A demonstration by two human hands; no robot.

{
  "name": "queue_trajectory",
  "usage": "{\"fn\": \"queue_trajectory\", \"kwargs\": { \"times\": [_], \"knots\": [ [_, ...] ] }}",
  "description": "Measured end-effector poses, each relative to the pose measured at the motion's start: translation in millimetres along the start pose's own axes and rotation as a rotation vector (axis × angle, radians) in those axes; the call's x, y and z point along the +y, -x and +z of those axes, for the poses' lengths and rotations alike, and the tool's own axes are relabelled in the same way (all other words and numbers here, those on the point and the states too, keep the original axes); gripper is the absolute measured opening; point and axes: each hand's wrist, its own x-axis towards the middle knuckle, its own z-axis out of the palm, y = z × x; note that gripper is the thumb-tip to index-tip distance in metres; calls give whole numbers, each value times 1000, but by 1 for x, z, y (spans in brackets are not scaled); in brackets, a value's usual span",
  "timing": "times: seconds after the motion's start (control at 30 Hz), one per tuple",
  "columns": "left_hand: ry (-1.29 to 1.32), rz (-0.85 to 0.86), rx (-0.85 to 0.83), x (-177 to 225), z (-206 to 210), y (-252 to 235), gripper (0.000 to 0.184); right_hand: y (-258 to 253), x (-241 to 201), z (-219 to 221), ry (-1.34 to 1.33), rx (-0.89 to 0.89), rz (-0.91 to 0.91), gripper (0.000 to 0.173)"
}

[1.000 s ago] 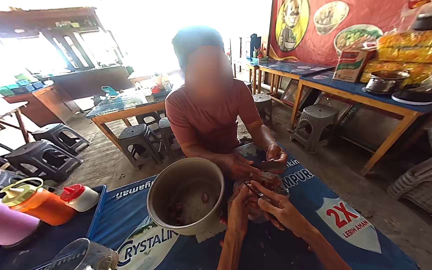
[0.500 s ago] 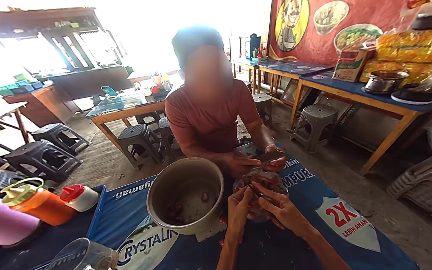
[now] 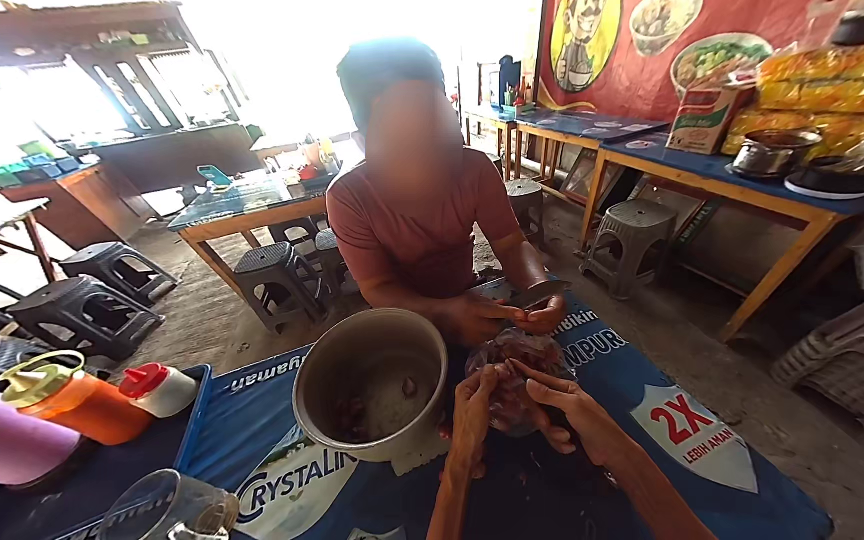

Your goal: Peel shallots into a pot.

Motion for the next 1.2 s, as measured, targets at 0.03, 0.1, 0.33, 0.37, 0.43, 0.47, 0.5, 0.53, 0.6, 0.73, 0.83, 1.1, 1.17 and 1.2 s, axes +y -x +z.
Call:
{"fn": "queue_trajectory", "kwargs": {
  "times": [0.03,0.1,0.33,0.37,0.43,0.47,0.5,0.53,0.6,0.73,0.83,1.1,1.17,1.2],
  "knots": [
    [8,11,4,0,1,0,37,0,0,0,-1,2,0,47],
    [-10,17,16,0,1,1,38,1,1,0,16,3,-14,46],
    [-68,58,14,-1,3,1,37,2,3,1,176,-48,-77,52],
    [-86,69,20,-1,3,1,36,2,3,1,192,-41,-79,51],
    [-133,90,31,-1,3,0,35,0,5,0,205,-24,-79,49],
    [-159,100,35,-2,3,0,35,0,5,0,218,-12,-79,48],
    [-180,107,35,-2,2,0,35,-1,5,1,227,4,-82,47],
    [-197,108,33,-2,2,0,34,0,6,2,234,21,-86,46],
    [-201,109,30,-3,1,1,34,1,5,4,221,40,-71,46],
    [-114,100,12,-3,0,-1,35,1,3,2,50,33,22,46],
    [-77,102,13,-6,0,-2,36,-1,4,1,-10,40,32,46],
    [-114,210,16,-9,3,-1,25,0,3,2,10,48,-1,45],
    [-162,238,23,-10,3,-1,24,1,3,3,5,48,-3,46],
    [-186,247,16,-10,3,-1,25,1,2,3,-1,51,-6,46]
  ]
}}
